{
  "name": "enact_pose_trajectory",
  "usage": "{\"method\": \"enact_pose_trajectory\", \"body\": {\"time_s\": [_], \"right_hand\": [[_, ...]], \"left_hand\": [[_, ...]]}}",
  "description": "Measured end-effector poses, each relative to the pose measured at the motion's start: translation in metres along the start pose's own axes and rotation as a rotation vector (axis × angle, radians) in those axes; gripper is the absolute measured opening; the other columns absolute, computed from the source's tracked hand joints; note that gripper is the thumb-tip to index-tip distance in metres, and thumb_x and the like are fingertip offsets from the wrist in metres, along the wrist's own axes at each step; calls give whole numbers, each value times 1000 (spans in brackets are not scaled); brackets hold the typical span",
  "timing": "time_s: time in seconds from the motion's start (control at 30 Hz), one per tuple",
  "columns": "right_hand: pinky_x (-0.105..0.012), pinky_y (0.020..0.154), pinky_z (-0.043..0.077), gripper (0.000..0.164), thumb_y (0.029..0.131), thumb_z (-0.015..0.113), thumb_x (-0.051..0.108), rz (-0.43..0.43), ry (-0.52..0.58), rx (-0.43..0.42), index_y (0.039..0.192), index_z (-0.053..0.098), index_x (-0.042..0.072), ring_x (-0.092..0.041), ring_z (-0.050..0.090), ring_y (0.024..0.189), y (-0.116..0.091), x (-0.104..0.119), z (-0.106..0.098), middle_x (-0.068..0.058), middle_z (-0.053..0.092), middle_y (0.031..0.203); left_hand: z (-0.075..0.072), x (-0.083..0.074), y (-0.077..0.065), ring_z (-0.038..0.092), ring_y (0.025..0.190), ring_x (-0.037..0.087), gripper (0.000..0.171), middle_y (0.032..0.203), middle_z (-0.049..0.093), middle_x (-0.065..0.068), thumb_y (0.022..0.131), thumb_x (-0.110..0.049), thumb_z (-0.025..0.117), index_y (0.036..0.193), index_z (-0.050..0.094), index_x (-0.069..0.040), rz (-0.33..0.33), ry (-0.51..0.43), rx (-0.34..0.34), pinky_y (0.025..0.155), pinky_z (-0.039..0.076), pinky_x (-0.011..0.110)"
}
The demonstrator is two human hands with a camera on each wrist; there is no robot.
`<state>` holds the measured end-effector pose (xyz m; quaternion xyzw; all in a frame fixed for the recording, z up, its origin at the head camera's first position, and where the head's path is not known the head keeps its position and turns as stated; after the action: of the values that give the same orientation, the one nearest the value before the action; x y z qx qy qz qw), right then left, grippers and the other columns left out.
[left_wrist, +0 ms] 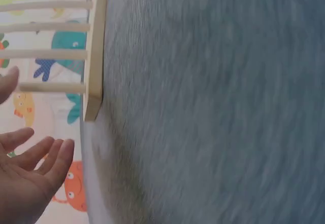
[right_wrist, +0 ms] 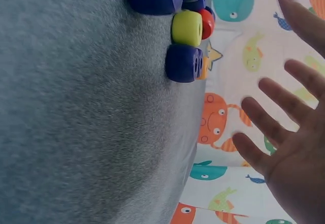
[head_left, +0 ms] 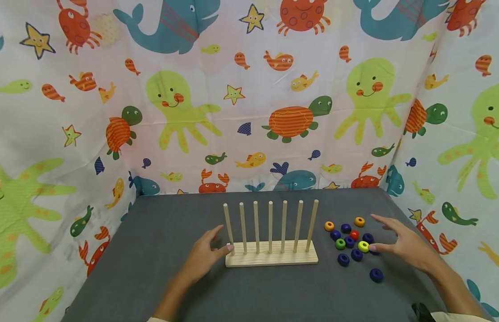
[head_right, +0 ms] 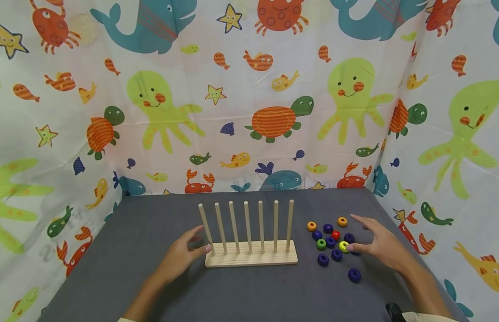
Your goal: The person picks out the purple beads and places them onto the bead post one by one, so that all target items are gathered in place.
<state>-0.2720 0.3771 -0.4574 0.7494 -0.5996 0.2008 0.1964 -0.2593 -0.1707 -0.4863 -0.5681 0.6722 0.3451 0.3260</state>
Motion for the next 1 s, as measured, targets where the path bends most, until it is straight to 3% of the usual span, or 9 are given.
{"method": "enact_pose_trajectory", "body": {"time_s": [0.17,0.3,0.43,0.57,0.67,0.83,1.0], "right_hand": [[-67,94,55,84,91,83,43,29,58,76,157,48,5,-52,58,126,-10,-3,7,-31,49,150],[-54,90,61,73,90,85,35,19,107,134,150,57,4,-43,64,120,-17,-4,11,-27,58,144],[-50,86,62,62,90,85,27,-17,136,200,143,62,3,-37,66,114,-22,-8,15,-23,65,136],[-34,84,61,55,90,83,21,-46,199,280,139,66,1,-36,68,111,-25,-12,20,-24,67,134],[-24,80,58,52,90,83,18,-51,251,329,136,68,0,-23,70,108,-28,-15,25,-26,67,134],[-24,76,57,45,89,82,16,-38,296,359,129,71,-1,0,66,97,-31,-19,29,-24,71,127],[-24,74,57,38,89,81,13,-35,283,372,124,73,-1,0,65,93,-31,-20,31,-16,72,118]], "left_hand": [[10,2,-2,68,116,39,81,147,58,26,91,-37,85,158,48,-10,-21,-42,26,93,60,55],[16,6,-3,64,126,39,78,146,60,24,90,-31,85,158,50,-13,-37,-62,28,98,57,57],[20,8,-3,58,135,39,77,146,62,19,91,-28,85,157,50,-10,-29,-71,30,105,51,61],[23,9,-4,57,137,41,76,149,60,18,92,-24,84,157,49,-6,-16,-96,38,109,49,62],[24,11,-4,56,138,40,77,150,59,18,91,-23,84,157,49,-5,-14,-106,35,110,49,61],[25,13,-3,58,138,38,75,148,62,17,91,-22,85,155,51,-6,-5,-99,25,111,48,61],[25,12,-4,58,137,37,73,145,64,15,90,-19,85,154,53,-7,-10,-98,16,112,46,61]]}}
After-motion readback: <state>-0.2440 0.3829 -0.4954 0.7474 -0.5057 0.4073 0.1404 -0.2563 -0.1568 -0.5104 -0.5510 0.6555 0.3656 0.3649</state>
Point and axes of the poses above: each hand's wrist, its own y-axis towards the middle knuckle, its own z-axis out of the palm, x = y × z, the point moved 4 cm from there along y, towards the middle knuckle
